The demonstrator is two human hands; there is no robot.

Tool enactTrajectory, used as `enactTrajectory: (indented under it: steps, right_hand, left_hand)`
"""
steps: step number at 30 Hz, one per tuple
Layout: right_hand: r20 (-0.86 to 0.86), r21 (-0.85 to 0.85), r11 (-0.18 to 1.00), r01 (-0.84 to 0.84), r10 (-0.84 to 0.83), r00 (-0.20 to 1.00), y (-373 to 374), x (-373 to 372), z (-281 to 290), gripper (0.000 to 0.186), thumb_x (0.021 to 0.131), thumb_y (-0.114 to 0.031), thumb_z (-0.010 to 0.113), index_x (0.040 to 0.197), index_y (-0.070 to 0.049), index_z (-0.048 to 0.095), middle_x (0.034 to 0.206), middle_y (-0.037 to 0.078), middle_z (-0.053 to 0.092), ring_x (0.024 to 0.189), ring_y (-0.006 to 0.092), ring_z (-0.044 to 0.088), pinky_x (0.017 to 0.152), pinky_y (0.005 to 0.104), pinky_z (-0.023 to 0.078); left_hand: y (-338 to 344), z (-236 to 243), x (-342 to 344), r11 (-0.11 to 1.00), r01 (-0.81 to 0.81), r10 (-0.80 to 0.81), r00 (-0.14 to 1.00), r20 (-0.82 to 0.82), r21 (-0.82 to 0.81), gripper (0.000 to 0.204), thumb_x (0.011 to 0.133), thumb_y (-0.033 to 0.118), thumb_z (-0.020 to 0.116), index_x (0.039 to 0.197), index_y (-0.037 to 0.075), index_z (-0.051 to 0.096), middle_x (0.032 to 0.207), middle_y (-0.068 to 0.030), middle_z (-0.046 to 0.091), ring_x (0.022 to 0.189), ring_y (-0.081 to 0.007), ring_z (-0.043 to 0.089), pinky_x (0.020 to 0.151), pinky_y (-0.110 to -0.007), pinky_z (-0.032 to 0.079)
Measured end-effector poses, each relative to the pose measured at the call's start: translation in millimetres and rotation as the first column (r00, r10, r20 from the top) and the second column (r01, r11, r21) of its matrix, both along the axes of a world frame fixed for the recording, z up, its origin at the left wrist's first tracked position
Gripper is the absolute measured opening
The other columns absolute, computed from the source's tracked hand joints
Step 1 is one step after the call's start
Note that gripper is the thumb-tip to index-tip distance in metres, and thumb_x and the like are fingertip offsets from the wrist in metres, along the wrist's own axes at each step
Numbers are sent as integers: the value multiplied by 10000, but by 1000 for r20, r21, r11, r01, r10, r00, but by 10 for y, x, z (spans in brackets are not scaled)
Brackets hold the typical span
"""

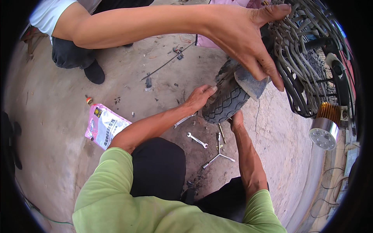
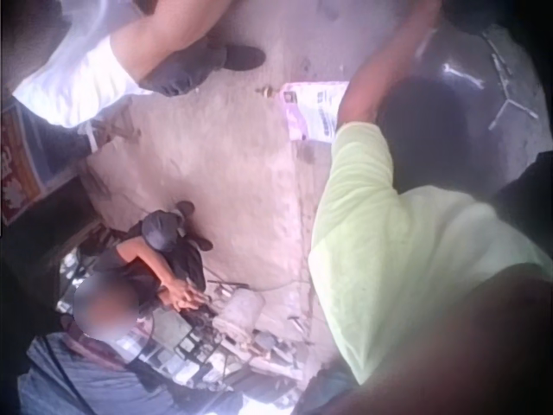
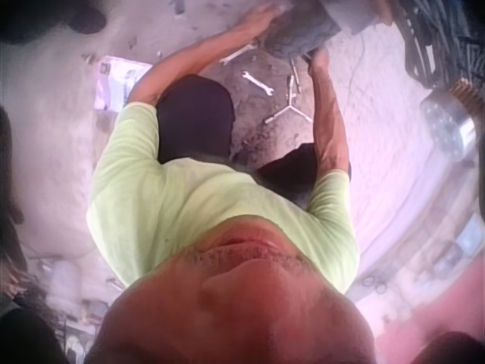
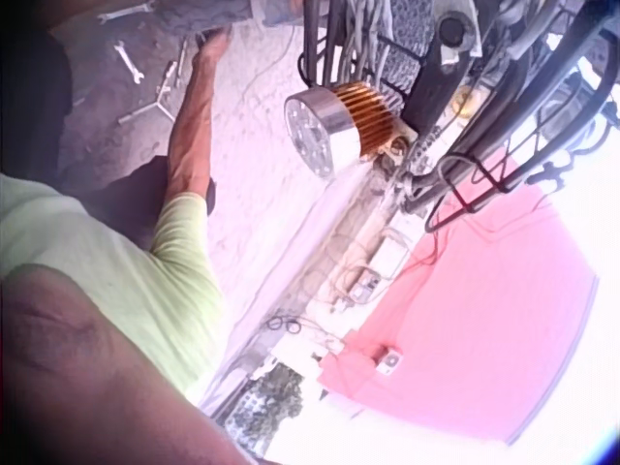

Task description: The person removes the front wheel from a three-wheeled vehicle using a wrench and screwdriver. They loosen the axle nut, detach the brake cable, and pull the wheel off the axle, placing it on the ground.

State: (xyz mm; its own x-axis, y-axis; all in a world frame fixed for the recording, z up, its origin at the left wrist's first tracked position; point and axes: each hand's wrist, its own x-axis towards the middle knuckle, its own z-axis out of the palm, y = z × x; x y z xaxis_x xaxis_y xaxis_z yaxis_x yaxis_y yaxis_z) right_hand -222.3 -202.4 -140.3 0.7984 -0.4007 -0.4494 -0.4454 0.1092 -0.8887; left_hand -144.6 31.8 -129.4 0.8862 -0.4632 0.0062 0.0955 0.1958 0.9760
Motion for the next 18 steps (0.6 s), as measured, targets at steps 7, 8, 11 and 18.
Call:
enactTrajectory:
  steps: [7, 8, 11, 18]
  right_hand:
    - [314, 169, 980, -107, 50, 948, -775, 117, -102, 182, 952, -230, 542, 1087, -113, 576, 1011, 13, 621, 888, 144, 605, 748, 324, 501]
    - [322, 138, 990, -27, -19, 947, -546, 91, 122, 146, 956, -204, 571, 1053, -95, 580, 957, 15, 607, 888, 148, 610, 747, 319, 518]
    - [305, 79, 997, -24, -1, 952, -494, 74, 77, 195, 940, -176, 662, 1080, -56, 596, 980, 57, 631, 854, 159, 641, 701, 311, 542]
    - [351, 12, 999, 41, -42, 935, -405, 29, 159, 405, 888, -165, 755, 1201, 46, 610, 976, 86, 712, 838, 163, 672, 700, 288, 516]
  left_hand:
    - [-277, 768, -355, 982, 62, -130, 908, 399, 177, 1103, 746, 502, 827, 1518, -48, 264, 1443, -272, 469, 1357, -362, 473, 1115, -421, 378]
    - [-321, 817, -370, 983, 35, -109, 904, 414, 182, 1094, 742, 474, 835, 1513, -55, 267, 1447, -267, 467, 1357, -354, 473, 1113, -416, 381]
    - [-339, 996, -362, 964, 39, -137, 922, 363, 265, 1027, 715, 382, 857, 1466, -64, 316, 1394, -254, 506, 1306, -340, 513, 1090, -399, 408]
    - [-178, 745, -326, 947, 34, -207, 826, 525, 320, 910, 708, 290, 849, 1411, -46, 378, 1275, -201, 580, 1204, -293, 572, 1047, -395, 443]
